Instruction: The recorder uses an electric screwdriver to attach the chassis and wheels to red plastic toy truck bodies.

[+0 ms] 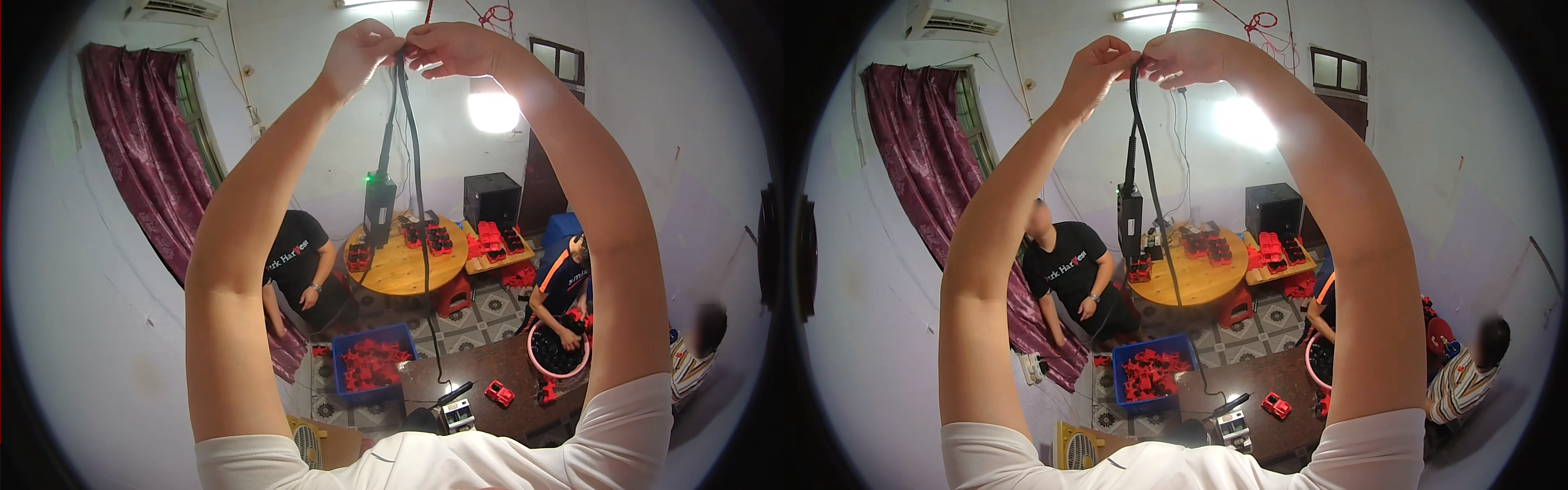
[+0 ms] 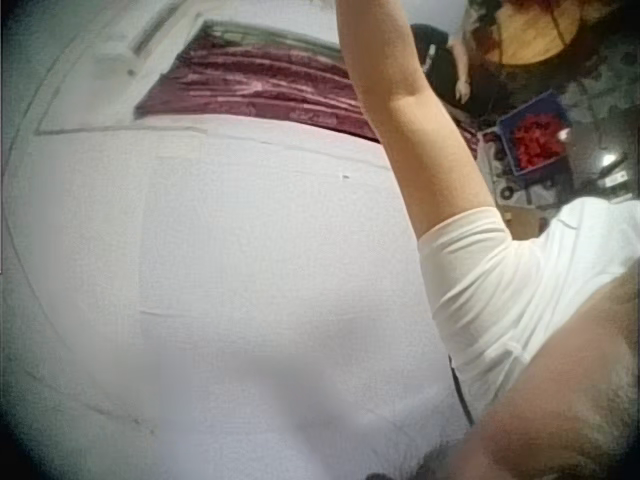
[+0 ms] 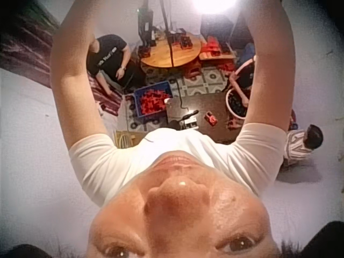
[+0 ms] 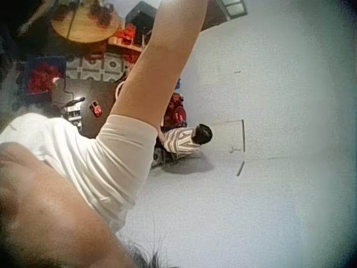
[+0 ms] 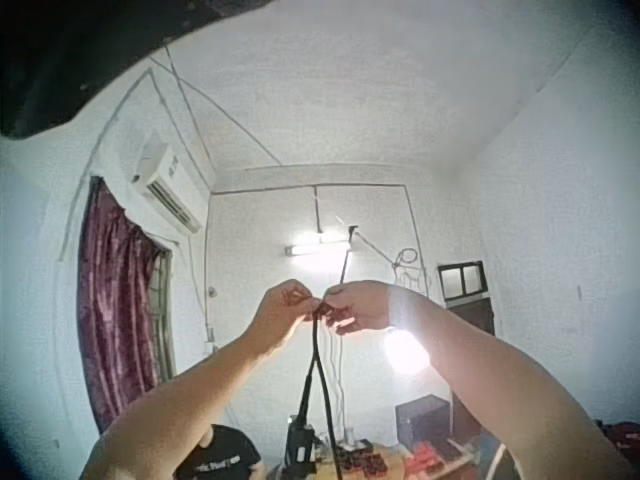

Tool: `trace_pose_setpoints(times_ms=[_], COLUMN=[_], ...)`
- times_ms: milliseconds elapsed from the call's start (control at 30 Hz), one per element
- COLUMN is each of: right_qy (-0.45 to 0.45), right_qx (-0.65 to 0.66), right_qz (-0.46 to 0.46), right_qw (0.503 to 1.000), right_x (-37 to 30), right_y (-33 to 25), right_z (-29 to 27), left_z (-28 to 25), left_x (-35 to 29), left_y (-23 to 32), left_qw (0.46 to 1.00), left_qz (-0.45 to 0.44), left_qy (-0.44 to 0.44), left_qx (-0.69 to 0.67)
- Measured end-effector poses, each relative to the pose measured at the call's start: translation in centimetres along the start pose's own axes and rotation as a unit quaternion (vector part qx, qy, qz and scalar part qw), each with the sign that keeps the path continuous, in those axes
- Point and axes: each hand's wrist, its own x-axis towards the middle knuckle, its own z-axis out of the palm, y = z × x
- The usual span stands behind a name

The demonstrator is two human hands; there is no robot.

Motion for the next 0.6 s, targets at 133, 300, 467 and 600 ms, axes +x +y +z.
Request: trace_pose_setpoints(times_ms=[133, 300, 467, 600], right_qy=[0.069, 0.119, 0.130, 0.159], right_qx=[0.023, 0.016, -0.042, -0.085], right_qz=[0.010, 0.010, -0.015, -0.003], right_qw=[0.997, 0.993, 0.990, 0.984], right_x=[-0.2, 0.7, 0.8, 0.0], right_y=[0.4, 0.7, 1.1, 0.5], right_z=[1.8, 1.6, 2.2, 3.2], left_z=[-0.1, 1.4, 1.8, 1.2], left_x=[-0.9, -2.5, -2.3, -1.3], left_y=[-1.3, -1.4, -1.2, -1.2], left_qw=[0.970, 0.972, 0.930, 0.872], left_qz=[0.078, 0.066, 0.111, 0.173], left_qy=[0.071, 0.106, 0.145, 0.099], left_qx=[0.219, 0.197, 0.320, 0.447])
